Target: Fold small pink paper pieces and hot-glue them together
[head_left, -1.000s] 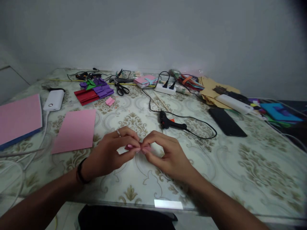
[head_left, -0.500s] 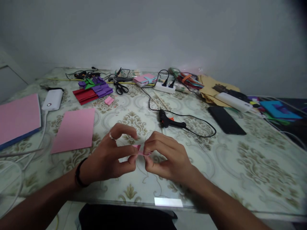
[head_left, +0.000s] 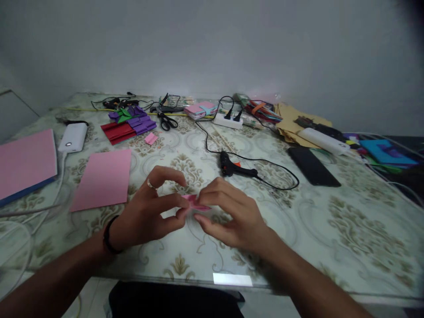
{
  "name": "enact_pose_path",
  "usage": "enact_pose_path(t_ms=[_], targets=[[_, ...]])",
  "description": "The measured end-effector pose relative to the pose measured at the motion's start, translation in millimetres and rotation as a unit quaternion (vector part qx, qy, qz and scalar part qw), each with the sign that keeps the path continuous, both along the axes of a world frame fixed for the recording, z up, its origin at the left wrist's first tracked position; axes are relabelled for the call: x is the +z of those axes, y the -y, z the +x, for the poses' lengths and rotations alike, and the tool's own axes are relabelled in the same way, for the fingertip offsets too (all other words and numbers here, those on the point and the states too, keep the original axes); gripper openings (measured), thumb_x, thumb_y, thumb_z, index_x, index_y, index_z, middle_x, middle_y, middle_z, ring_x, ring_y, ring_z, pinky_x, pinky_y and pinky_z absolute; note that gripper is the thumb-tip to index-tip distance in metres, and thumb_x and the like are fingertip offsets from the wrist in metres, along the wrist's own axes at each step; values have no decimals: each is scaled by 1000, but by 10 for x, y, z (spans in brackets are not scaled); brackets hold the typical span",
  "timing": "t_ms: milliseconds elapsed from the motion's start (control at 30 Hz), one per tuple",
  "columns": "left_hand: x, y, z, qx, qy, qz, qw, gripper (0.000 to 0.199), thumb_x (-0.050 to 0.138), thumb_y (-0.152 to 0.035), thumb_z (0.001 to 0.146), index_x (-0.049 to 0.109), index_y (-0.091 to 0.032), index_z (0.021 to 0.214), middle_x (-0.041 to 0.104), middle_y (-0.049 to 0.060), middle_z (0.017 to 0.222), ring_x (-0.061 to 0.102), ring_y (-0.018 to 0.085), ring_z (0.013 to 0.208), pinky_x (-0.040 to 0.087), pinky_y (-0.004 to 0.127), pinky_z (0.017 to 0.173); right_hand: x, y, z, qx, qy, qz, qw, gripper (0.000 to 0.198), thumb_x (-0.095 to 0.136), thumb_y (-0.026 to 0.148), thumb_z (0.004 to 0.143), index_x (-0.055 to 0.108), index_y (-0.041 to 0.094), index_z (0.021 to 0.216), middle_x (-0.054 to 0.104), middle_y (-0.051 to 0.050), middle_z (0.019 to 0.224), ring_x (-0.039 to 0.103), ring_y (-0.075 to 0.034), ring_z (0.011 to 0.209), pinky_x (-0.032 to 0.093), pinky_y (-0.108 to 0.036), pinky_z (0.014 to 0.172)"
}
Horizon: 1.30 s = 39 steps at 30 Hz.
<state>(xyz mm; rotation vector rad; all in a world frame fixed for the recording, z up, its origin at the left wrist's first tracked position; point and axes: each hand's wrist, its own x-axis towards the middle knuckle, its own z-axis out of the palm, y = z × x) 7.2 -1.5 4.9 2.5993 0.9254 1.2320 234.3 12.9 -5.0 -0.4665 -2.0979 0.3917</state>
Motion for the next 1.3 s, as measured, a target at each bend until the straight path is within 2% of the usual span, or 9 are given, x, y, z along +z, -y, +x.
enact_pose_path(t_ms=[167, 367, 600, 767, 967, 1100, 1300], targets=[[22, 20, -5, -15, 22, -42, 999, 21, 71, -5, 88, 65, -23, 97, 56, 5, 116, 60, 19, 111, 54, 37, 100, -20, 34, -35, -10, -7, 3, 1000, 16, 66, 8, 95, 66, 20, 105, 75, -7, 89, 67, -20, 78, 57, -35, 69], [54, 18, -22, -7, 23, -48, 999, 22, 71, -4, 87, 66, -24, 95, 57, 5, 114, 60, 19, 109, 54, 36, 98, 0, 29, -12, -13, -4, -1, 1000, 17, 66, 10, 96, 67, 21, 108, 75, -6, 88, 68, -20, 77, 57, -35, 68], [19, 35, 10, -19, 8, -69, 997, 23, 69, -2, 83, 63, -24, 89, 59, 5, 113, 61, 21, 108, 54, 38, 96, -52, 46, -55, 1, 11, -10, 1000, 7, 66, 15, 97, 68, 21, 101, 75, -7, 89, 68, -20, 79, 57, -36, 70], [39, 50, 1, -18, 25, -94, 995, 23, 67, -1, 82, 63, -23, 90, 57, 5, 110, 61, 20, 105, 54, 35, 93, -38, 33, -29, -3, 3, -10, 1000, 9, 66, 14, 99, 70, 21, 103, 77, -6, 90, 70, -20, 83, 59, -35, 74], [71, 16, -43, -16, 42, -137, 990, 20, 68, -2, 84, 64, -22, 87, 57, 4, 109, 61, 18, 103, 52, 33, 94, -18, 16, 40, 11, 4, -14, 1000, 13, 61, 18, 103, 73, 21, 98, 76, -9, 95, 70, -20, 84, 57, -35, 72], [81, -7, -51, -16, 35, -130, 991, 18, 69, -5, 86, 67, -23, 88, 58, 5, 110, 61, 20, 106, 53, 36, 97, -19, 13, 39, 25, 3, -20, 999, 12, 61, 19, 103, 74, 22, 102, 77, -8, 96, 71, -20, 85, 59, -35, 75], [55, 18, 4, -17, 22, -101, 995, 22, 68, -1, 82, 64, -23, 88, 58, 4, 107, 61, 19, 102, 54, 34, 90, -34, 23, -27, 21, -5, -29, 999, 9, 67, 16, 99, 70, 22, 105, 78, -6, 93, 70, -20, 83, 59, -36, 75]])
